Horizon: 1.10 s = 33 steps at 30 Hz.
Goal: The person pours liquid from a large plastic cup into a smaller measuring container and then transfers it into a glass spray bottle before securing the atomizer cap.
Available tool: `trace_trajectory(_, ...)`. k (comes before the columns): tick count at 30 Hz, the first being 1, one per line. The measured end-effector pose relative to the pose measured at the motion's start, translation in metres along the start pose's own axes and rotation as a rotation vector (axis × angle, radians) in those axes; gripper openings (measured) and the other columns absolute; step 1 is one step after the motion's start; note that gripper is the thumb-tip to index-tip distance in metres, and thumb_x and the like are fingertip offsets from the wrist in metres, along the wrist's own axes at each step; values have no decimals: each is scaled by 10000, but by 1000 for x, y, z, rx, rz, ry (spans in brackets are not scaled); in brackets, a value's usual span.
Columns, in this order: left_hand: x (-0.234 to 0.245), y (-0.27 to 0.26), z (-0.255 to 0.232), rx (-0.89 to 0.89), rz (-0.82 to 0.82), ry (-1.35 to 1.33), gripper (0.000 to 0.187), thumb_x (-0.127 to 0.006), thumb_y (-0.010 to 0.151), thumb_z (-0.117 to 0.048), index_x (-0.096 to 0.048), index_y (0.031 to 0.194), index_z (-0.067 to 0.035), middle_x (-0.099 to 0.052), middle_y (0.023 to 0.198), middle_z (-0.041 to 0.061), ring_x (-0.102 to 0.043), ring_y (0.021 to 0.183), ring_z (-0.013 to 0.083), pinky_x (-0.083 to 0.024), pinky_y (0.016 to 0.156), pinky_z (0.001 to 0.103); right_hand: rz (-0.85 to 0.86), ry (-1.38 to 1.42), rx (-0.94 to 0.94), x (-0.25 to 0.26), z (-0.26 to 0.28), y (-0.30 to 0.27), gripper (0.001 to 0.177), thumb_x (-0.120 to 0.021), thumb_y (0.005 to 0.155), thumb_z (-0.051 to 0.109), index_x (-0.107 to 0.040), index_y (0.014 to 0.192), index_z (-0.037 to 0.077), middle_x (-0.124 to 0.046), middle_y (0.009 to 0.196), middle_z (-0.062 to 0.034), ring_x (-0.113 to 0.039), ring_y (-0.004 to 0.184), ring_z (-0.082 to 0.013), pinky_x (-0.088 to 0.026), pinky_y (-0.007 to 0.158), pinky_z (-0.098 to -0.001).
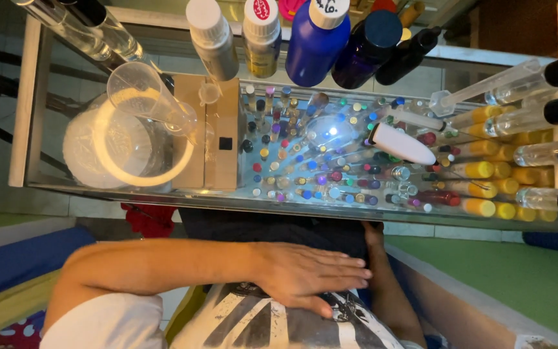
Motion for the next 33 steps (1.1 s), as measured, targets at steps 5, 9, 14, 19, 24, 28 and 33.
trace_trajectory(5,-54,-111,80,441,-382,-99,708,-301,1047,-524,-342,1543,-20,-345,1620,226,-271,1531,383,-239,1223,554,12,70,-59,17,-9,-16,1118,-535,860,840,-307,1576,13,-398,1551,-238,-393,1417,-422,-348,1147,-533)
trace_trajectory(9,-155,-239,133,973,-1020,222,573,-516,1015,-376,-442,1502,-84,-393,1610,193,-331,1513,374,-248,1247,499,23,127,-100,25,-14,-20,1050,-515,880,808,-354,1565,29,-431,1543,-225,-429,1402,-404,-372,1131,-508)
trace_trajectory(14,-298,-289,224,1329,-2008,-1082,779,-407,984,-591,-344,1562,-72,-363,1608,122,-356,1438,321,-261,1211,413,42,210,-152,22,-27,-24,969,-489,905,766,-412,1552,49,-473,1534,-208,-474,1384,-381,-402,1113,-476)
trace_trajectory(19,-294,-261,218,1127,-2051,-1761,804,-326,991,-684,-515,1514,-103,-570,1493,140,-584,1277,366,-446,1116,457,60,267,-206,19,-55,-27,894,-464,929,725,-471,1538,70,-514,1524,-191,-519,1365,-357,-432,1094,-444)
trace_trajectory(24,-201,-220,146,1501,-1700,-1652,869,-267,986,-718,-513,1530,-86,-603,1462,206,-633,1237,378,-474,1077,470,84,347,-253,-3,-105,13,827,-439,953,683,-529,1524,91,-555,1514,-174,-564,1347,-333,-461,1075,-411)
trace_trajectory(28,-135,-188,95,1572,-1387,-1408,708,-641,847,-445,-639,1431,-44,-702,1361,204,-682,1193,350,-488,1075,399,199,27,-256,40,16,-134,1006,-461,810,788,-347,1612,191,-108,1731,-120,-114,1608,-270,-78,1308,-437)
trace_trajectory(33,-81,-171,68,1475,-374,-821,882,-475,818,-739,-441,1576,-289,-424,1650,-32,-375,1543,191,-244,1250,369,968,-203,641,122,179,-296,444,-506,995,372,-744,1304,158,-738,1395,-54,-704,1283,-196,-507,1094,-348)
Point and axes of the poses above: each hand's wrist, its own y-axis towards the middle knuckle, its own x-axis out of the back of the hand, z = x × y, the point moved 4 cm from there along y, towards the middle knuckle
